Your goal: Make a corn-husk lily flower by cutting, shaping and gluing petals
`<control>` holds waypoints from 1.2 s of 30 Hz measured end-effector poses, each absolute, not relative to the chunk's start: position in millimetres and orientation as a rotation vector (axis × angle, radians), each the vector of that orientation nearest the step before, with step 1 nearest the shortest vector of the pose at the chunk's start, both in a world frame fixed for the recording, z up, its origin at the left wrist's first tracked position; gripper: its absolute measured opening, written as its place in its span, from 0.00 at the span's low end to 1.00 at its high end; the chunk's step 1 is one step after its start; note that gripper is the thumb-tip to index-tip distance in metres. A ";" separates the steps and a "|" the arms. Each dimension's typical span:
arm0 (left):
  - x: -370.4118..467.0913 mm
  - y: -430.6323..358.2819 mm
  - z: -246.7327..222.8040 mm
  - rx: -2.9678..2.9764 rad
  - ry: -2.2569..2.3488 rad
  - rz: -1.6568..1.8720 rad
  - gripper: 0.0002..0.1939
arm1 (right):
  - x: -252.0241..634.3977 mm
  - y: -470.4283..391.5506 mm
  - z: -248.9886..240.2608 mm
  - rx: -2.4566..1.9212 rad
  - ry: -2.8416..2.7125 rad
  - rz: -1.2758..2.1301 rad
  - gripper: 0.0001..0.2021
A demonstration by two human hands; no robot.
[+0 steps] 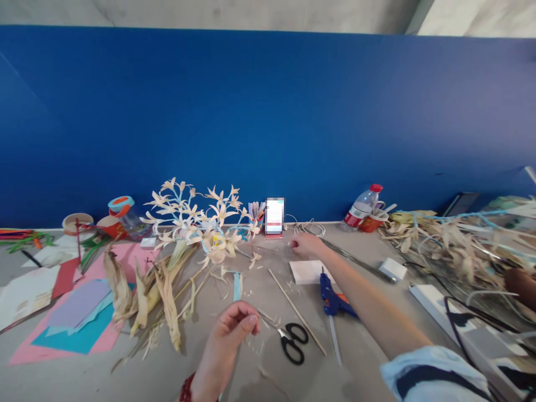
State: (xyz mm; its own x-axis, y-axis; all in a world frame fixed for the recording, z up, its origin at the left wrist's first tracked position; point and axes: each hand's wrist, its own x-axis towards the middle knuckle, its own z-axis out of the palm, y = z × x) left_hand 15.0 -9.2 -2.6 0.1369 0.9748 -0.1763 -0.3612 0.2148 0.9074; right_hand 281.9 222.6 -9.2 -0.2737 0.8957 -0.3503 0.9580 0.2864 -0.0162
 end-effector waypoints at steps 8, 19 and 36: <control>14.1 -9.3 -0.1 0.858 0.967 1.150 0.13 | 275.5 223.1 -4.7 1.739 2.170 -0.211 0.16; 10.7 -10.4 -2.6 0.835 0.981 1.163 0.14 | 315.3 215.2 33.7 1.787 2.320 -0.324 0.15; 4.6 -9.4 -1.3 0.808 0.988 1.188 0.10 | 381.8 25.5 -18.4 2.045 2.456 -0.486 0.22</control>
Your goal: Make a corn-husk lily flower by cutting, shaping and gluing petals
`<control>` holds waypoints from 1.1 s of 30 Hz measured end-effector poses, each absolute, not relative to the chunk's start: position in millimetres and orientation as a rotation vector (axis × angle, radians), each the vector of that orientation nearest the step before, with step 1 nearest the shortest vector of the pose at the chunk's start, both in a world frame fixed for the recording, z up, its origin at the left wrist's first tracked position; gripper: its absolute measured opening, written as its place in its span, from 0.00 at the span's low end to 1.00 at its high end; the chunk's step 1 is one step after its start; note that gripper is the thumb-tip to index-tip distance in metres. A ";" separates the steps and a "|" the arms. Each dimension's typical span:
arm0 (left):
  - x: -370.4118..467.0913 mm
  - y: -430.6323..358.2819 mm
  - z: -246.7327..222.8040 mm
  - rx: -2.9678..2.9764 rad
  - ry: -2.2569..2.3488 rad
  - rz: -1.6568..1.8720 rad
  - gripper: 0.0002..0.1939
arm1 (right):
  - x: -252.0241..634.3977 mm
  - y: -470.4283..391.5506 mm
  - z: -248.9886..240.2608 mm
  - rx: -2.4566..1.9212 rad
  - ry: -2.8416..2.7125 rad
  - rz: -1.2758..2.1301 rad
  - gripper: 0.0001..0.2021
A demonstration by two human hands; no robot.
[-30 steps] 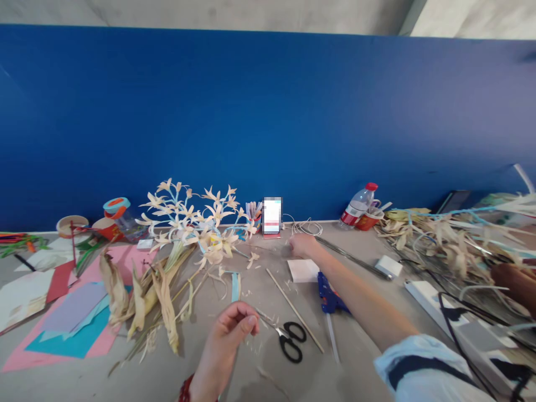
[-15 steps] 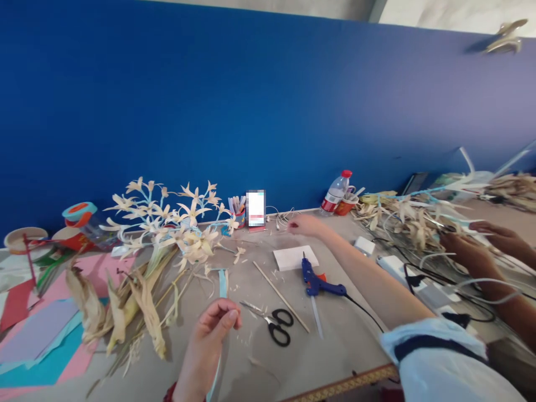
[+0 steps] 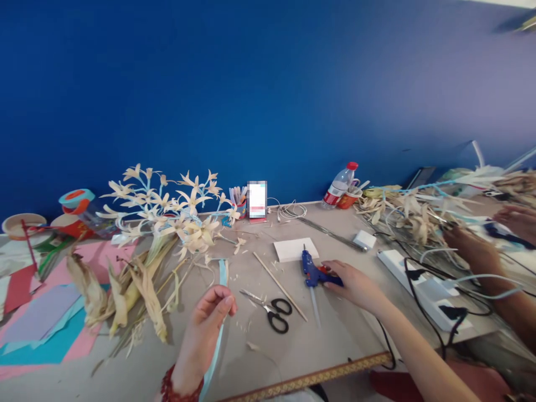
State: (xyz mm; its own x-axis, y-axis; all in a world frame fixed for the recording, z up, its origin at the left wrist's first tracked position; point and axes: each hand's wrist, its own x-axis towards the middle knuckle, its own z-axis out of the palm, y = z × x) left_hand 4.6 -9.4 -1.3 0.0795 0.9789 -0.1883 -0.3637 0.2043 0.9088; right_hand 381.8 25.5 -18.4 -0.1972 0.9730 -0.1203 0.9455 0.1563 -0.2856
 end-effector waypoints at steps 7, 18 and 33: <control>5.9 -18.6 -0.4 0.926 1.015 1.084 0.10 | 393.3 26.7 -36.3 -1.813 -2.333 0.386 0.19; 16.5 -29.5 11.9 1.422 0.957 0.656 0.05 | 397.4 32.9 -37.2 -1.768 -2.379 0.468 0.20; 13.4 -28.3 10.1 1.545 0.997 0.511 0.04 | 396.0 69.1 6.0 -1.980 -2.247 0.249 0.15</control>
